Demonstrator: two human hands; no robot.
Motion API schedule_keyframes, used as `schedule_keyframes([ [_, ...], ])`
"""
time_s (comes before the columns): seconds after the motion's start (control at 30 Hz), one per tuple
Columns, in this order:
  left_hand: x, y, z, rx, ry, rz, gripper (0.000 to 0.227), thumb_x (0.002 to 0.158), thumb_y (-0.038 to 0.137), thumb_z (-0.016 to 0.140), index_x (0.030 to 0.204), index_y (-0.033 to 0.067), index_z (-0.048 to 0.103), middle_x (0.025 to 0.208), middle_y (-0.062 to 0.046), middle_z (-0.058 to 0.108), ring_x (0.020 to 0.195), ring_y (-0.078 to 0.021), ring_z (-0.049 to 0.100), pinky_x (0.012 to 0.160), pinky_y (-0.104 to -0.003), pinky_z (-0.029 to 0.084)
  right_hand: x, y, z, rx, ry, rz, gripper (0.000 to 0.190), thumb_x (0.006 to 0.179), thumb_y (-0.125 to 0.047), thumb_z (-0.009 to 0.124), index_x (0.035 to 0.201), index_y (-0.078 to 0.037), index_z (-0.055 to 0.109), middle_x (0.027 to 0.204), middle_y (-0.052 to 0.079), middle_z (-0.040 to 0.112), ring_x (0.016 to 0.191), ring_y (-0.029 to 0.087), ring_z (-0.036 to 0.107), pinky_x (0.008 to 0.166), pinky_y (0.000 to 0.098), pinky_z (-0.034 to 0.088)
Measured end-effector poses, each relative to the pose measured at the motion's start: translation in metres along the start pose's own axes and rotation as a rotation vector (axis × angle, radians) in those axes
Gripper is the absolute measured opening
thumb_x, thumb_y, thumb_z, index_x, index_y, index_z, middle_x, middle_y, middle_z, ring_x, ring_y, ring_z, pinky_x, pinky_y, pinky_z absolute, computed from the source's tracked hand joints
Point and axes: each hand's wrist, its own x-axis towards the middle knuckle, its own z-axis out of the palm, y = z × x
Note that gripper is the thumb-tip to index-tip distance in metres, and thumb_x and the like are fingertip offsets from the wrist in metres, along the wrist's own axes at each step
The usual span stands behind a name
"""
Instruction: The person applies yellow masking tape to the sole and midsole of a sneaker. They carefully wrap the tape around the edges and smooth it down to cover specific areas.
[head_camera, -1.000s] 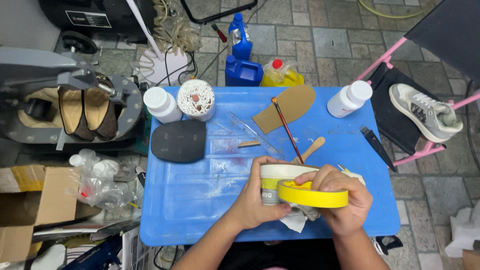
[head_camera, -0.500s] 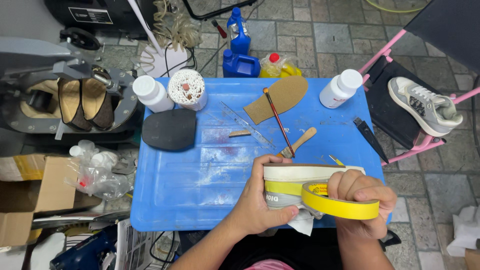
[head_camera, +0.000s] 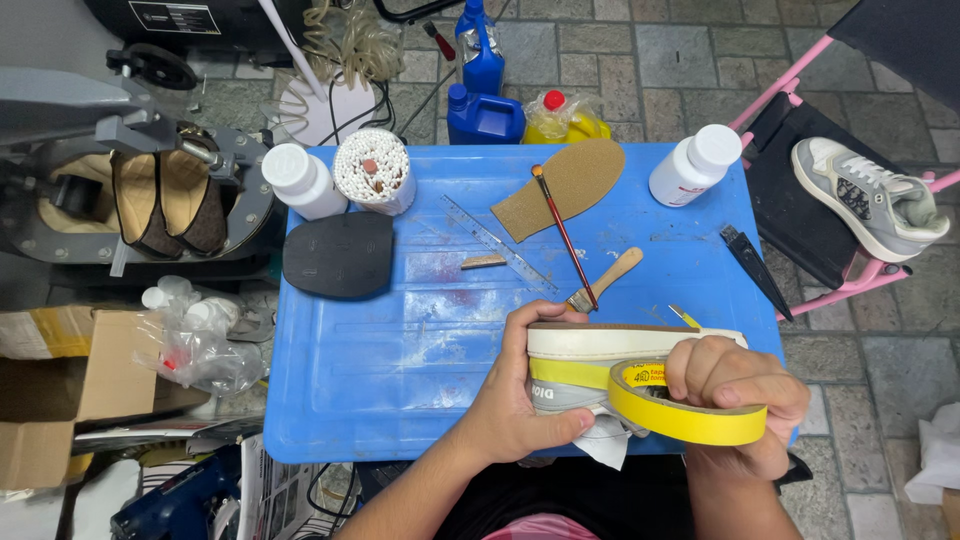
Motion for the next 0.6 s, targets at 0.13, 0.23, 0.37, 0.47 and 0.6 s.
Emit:
schedule_keyframes([
  [0.13,-0.001,-0.001,-0.002,0.008,-0.020,0.008,0.096,0.080,0.028,0.083,0.155,0.0051,0.027,0.155,-0.020,0.046,0.144,-0.0280,0.049,0.123,-0.043,0.041,0.002,-0.003,-0.005,-0.060,-0.018,-0.045,0.017,0.089,-0.011,0.066,0.102,-0.001,0.072,0.057,0.004,0.051,0.050,0.013,0.044,0.052,0.0293,0.042],
  [0.23,-0.002,-0.003,-0.004,-0.034,-0.030,-0.012,0.095,0.080,0.027,0.082,0.153,0.0052,0.026,0.156,-0.020,0.044,0.144,-0.0277,0.048,0.123,-0.043,0.041,0.006,-0.004,-0.007,-0.118,-0.046,-0.063,0.016,0.087,-0.011,0.067,0.099,0.000,0.071,0.056,0.005,0.053,0.049,0.013,0.045,0.050,0.0287,0.042],
  [0.37,-0.004,-0.005,-0.007,0.025,-0.031,0.006,0.092,0.082,0.028,0.082,0.152,0.0059,0.027,0.156,-0.020,0.045,0.145,-0.0271,0.048,0.124,-0.042,0.041,0.009,-0.002,-0.004,-0.161,-0.054,-0.070,0.015,0.090,-0.012,0.068,0.099,0.000,0.071,0.061,0.005,0.054,0.049,0.012,0.045,0.049,0.0286,0.043],
  [0.47,-0.006,-0.006,-0.009,0.031,-0.020,0.010,0.090,0.081,0.028,0.081,0.151,0.0062,0.028,0.156,-0.019,0.045,0.145,-0.0272,0.047,0.124,-0.042,0.039,0.007,0.000,0.003,-0.167,-0.024,-0.054,0.016,0.094,-0.014,0.068,0.100,0.000,0.071,0.056,0.005,0.053,0.050,0.013,0.046,0.051,0.0290,0.043],
  [0.6,-0.004,-0.011,-0.015,-0.104,-0.017,-0.012,0.082,0.083,0.024,0.076,0.147,0.0064,0.028,0.153,-0.019,0.042,0.143,-0.0269,0.045,0.123,-0.043,0.037,0.008,0.006,0.010,-0.178,-0.058,-0.021,0.013,0.095,-0.013,0.070,0.099,-0.001,0.071,0.058,0.004,0.053,0.050,0.013,0.046,0.052,0.0292,0.043],
])
